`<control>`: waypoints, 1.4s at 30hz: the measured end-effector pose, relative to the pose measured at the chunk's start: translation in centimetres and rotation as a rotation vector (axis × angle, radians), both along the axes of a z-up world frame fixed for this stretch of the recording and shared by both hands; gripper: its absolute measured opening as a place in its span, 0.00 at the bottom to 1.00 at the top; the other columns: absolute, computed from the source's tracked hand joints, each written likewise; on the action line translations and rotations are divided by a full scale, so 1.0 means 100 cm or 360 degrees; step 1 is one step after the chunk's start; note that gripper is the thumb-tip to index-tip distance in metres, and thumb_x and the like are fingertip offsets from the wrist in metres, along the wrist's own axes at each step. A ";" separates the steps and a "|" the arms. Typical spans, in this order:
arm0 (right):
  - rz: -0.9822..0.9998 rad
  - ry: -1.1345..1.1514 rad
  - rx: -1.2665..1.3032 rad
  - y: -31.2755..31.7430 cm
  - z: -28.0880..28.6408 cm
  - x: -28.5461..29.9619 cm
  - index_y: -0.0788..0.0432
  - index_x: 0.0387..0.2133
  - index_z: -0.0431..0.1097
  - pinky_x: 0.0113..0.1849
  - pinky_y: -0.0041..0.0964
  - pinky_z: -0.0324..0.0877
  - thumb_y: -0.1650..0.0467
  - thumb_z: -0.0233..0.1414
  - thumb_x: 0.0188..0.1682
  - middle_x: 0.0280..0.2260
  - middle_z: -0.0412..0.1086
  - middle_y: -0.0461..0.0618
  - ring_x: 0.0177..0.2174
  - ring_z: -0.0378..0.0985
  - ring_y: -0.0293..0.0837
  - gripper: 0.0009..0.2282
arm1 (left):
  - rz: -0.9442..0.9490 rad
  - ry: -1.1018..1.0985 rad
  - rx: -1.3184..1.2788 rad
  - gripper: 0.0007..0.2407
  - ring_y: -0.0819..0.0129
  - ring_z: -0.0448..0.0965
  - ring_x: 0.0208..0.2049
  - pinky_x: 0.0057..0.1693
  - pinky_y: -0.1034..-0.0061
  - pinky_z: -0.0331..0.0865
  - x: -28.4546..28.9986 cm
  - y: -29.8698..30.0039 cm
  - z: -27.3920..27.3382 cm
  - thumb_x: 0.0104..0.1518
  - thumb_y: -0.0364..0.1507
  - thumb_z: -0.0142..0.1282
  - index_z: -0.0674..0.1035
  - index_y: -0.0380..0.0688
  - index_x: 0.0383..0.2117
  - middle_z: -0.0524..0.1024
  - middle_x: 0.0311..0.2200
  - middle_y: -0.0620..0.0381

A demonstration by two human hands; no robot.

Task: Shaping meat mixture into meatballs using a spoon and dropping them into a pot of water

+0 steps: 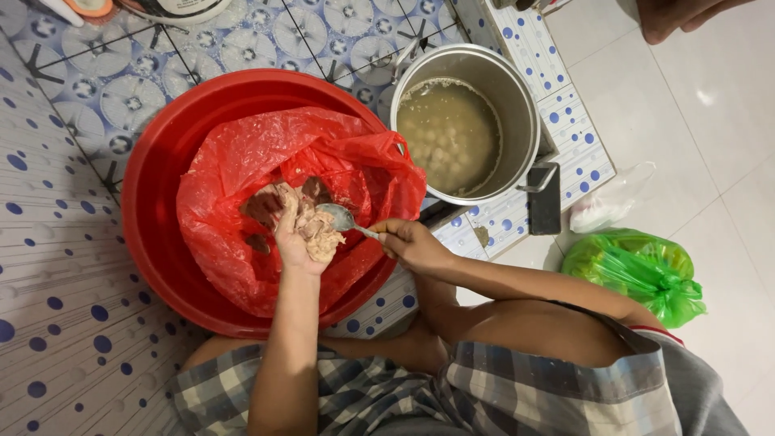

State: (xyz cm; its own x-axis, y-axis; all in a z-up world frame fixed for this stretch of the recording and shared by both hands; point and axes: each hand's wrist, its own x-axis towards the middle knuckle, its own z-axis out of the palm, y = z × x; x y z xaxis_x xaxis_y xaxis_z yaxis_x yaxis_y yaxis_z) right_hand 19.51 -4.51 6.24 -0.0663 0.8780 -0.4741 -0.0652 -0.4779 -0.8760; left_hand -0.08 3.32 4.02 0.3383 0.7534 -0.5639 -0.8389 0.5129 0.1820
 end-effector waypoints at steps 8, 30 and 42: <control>0.0264 -0.0313 0.0402 0.001 0.003 0.004 0.65 0.45 0.74 0.27 0.28 0.67 0.74 0.46 0.57 0.18 0.68 0.48 0.22 0.66 0.35 0.10 | 0.0150 -0.0036 0.0041 0.11 0.68 0.74 0.22 0.30 0.79 0.70 -0.003 -0.004 -0.023 0.62 0.40 0.54 0.76 0.47 0.30 0.72 0.23 0.59; 0.0783 -0.0875 0.1100 -0.005 -0.006 0.007 0.67 0.53 0.69 0.44 0.53 0.76 0.79 0.45 0.54 0.41 0.75 0.70 0.43 0.80 0.63 0.14 | 0.0306 0.0366 -0.0522 0.18 0.67 0.81 0.24 0.34 0.76 0.78 -0.020 0.014 -0.104 0.54 0.43 0.65 0.72 0.54 0.12 0.76 0.15 0.64; 0.0996 -0.1600 0.1365 0.002 0.003 0.008 0.58 0.56 0.67 0.31 0.53 0.77 0.73 0.43 0.56 0.38 0.74 0.61 0.31 0.81 0.60 0.16 | 0.0044 0.0286 -0.0306 0.19 0.71 0.81 0.27 0.22 0.96 0.47 -0.012 0.011 -0.002 0.63 0.46 0.51 0.77 0.41 0.31 0.82 0.28 0.55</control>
